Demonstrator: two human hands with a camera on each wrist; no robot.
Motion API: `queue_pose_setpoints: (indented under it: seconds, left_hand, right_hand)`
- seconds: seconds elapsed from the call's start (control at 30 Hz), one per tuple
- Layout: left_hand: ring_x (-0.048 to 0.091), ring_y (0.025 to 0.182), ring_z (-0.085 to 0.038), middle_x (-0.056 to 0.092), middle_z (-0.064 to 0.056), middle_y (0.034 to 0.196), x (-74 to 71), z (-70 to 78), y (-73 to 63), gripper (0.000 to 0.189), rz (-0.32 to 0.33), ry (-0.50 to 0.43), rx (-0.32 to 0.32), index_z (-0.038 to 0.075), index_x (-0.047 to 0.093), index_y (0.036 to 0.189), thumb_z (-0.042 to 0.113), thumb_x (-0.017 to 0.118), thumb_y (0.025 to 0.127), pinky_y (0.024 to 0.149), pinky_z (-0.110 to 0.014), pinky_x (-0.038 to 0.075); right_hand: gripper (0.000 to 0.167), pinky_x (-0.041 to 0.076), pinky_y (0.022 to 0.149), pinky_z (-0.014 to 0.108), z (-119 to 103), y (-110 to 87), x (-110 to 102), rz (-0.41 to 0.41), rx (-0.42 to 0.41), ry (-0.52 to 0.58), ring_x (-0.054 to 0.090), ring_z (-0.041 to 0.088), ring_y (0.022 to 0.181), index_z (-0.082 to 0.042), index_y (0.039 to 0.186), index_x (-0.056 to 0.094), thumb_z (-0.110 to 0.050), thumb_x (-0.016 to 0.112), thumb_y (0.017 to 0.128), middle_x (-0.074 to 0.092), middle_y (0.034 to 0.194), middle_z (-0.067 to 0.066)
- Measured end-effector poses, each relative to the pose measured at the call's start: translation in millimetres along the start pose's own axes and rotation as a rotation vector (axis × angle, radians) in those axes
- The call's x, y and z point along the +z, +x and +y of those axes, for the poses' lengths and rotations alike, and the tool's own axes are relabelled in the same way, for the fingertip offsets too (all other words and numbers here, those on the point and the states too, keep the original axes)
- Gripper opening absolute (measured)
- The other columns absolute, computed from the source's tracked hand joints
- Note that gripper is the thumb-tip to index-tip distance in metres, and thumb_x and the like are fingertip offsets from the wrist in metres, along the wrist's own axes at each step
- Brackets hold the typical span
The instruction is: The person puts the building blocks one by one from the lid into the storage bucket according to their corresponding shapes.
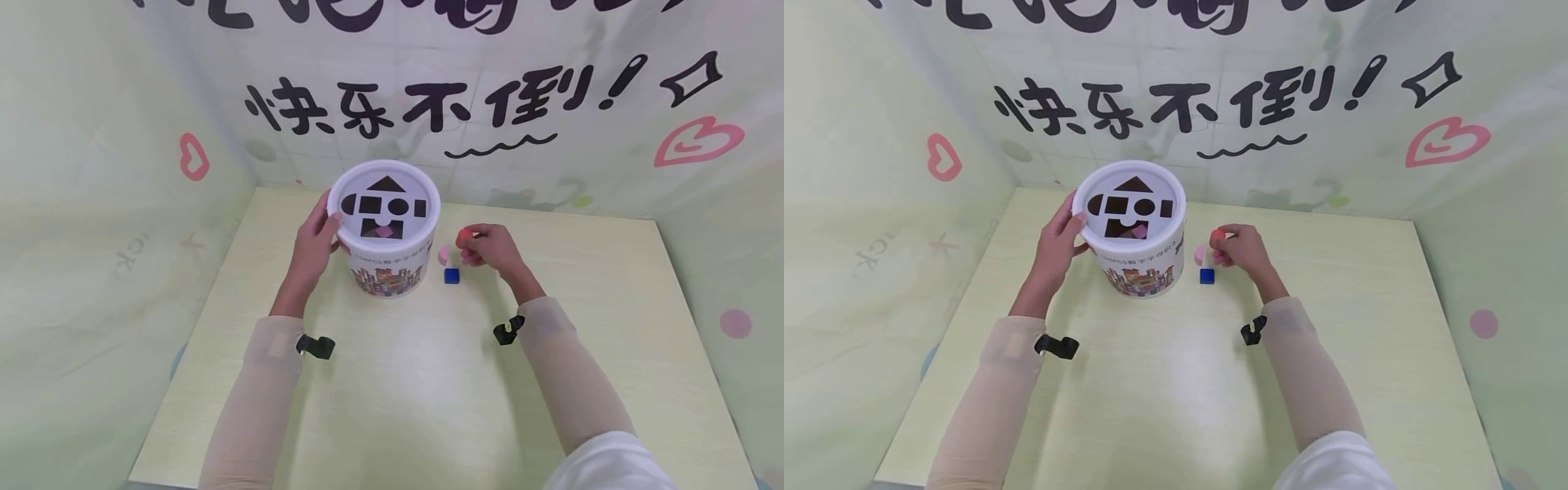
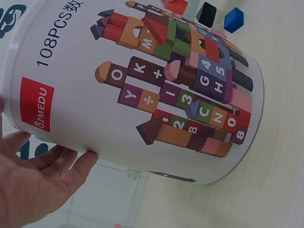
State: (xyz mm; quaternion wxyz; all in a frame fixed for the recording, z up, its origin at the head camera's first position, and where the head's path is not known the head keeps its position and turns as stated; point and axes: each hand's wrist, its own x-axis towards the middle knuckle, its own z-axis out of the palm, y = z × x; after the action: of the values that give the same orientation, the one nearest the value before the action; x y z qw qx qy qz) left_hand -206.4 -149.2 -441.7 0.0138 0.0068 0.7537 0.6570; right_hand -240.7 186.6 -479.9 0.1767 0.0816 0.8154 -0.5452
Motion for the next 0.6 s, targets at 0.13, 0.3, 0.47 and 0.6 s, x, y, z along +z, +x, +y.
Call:
queue_pose_setpoints:
  seconds: [0.13,0.3,0.47,0.6]
  left_hand:
    - [0.049,0.129,-0.022,0.042,0.005,0.152,-0.3,1.8,-0.4,0.05,-0.004,-0.004,-0.012,0.044,0.034,0.148,0.04,0.05,0.101,0.104,-0.05,0.047]
    - [0.048,0.131,-0.024,0.04,0.002,0.153,0.8,6.9,-1.9,0.053,-0.008,-0.004,-0.024,0.036,0.032,0.152,0.034,0.048,0.102,0.104,-0.051,0.046]
    - [0.048,0.131,-0.024,0.04,0.003,0.153,1.0,6.9,-2.0,0.052,-0.009,-0.002,-0.021,0.038,0.032,0.152,0.035,0.048,0.102,0.104,-0.05,0.046]
    - [0.049,0.13,-0.022,0.042,0.005,0.152,0.0,2.5,-0.7,0.05,-0.001,-0.001,-0.012,0.044,0.035,0.148,0.04,0.05,0.1,0.103,-0.049,0.047]
  right_hand:
    - [0.043,0.062,0.069,0.03,-16,-7.2,-2,0.013,-0.03,-0.021,0.07,0.019,0.071,-0.004,0.136,0.054,-0.02,0.06,0.097,0.069,0.089,0.015]
    - [0.041,0.062,0.067,0.03,-33,-13.4,-4,0.034,-0.079,-0.035,0.07,0.02,0.069,-0.005,0.134,0.057,-0.021,0.061,0.096,0.07,0.086,0.015]
    - [0.042,0.062,0.067,0.03,-48,-20.7,-5,0.039,-0.118,-0.047,0.071,0.021,0.07,-0.007,0.135,0.057,-0.02,0.062,0.095,0.071,0.086,0.015]
    - [0.047,0.062,0.068,0.029,-59,-27.3,-6,0.035,-0.116,-0.048,0.071,0.021,0.071,-0.009,0.139,0.053,-0.021,0.063,0.095,0.071,0.087,0.015]
